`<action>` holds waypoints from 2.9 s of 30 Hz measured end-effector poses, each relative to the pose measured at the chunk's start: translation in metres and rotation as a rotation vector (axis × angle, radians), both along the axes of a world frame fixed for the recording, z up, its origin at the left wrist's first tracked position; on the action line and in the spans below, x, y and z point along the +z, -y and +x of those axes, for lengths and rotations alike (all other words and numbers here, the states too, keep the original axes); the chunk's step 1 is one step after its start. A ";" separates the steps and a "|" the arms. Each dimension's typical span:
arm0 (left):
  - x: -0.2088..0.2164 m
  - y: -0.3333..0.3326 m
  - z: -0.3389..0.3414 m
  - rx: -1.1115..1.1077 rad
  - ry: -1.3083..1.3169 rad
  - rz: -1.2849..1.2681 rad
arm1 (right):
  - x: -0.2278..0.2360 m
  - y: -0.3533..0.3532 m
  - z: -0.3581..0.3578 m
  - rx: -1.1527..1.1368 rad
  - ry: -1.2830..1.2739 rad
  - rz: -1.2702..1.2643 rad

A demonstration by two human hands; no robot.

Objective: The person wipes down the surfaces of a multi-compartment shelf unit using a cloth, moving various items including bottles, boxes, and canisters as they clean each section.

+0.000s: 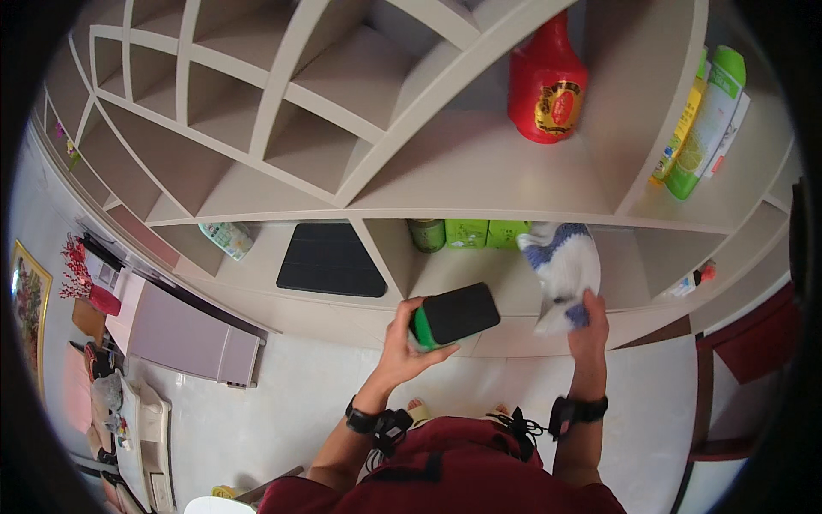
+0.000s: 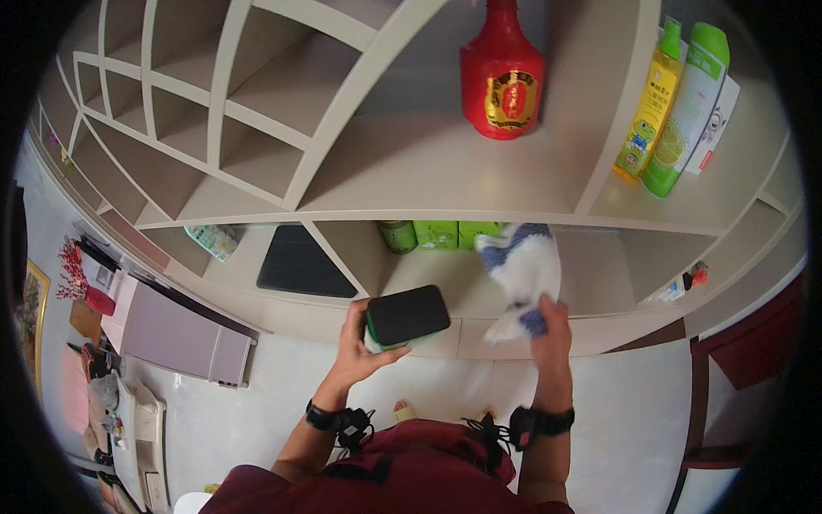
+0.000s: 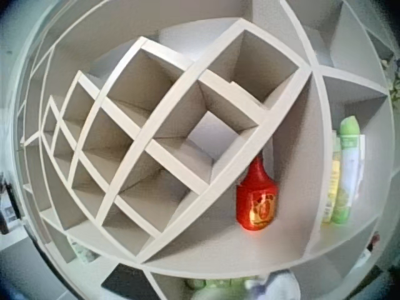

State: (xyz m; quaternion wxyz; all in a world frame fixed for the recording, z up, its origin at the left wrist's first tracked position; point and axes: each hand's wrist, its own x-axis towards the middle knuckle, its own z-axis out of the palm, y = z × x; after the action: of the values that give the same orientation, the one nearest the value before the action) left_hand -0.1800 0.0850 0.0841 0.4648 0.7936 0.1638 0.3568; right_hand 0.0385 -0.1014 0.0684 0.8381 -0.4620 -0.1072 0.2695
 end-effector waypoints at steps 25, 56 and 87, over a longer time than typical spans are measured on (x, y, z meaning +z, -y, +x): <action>0.020 0.067 0.068 -0.219 0.147 -0.193 | -0.029 0.000 -0.039 0.114 -0.385 0.235; 0.006 0.048 0.072 -0.205 -0.029 -0.652 | 0.011 -0.019 -0.052 0.211 0.055 0.014; 0.004 0.059 0.072 -0.135 0.217 -0.664 | 0.003 -0.015 -0.068 0.001 0.646 -0.213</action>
State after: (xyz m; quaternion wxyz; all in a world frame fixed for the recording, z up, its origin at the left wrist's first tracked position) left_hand -0.1082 0.0256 0.0877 0.7345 0.5659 0.1678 0.3348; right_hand -0.0298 -0.0863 0.0718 0.7079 -0.6083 -0.3386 0.1195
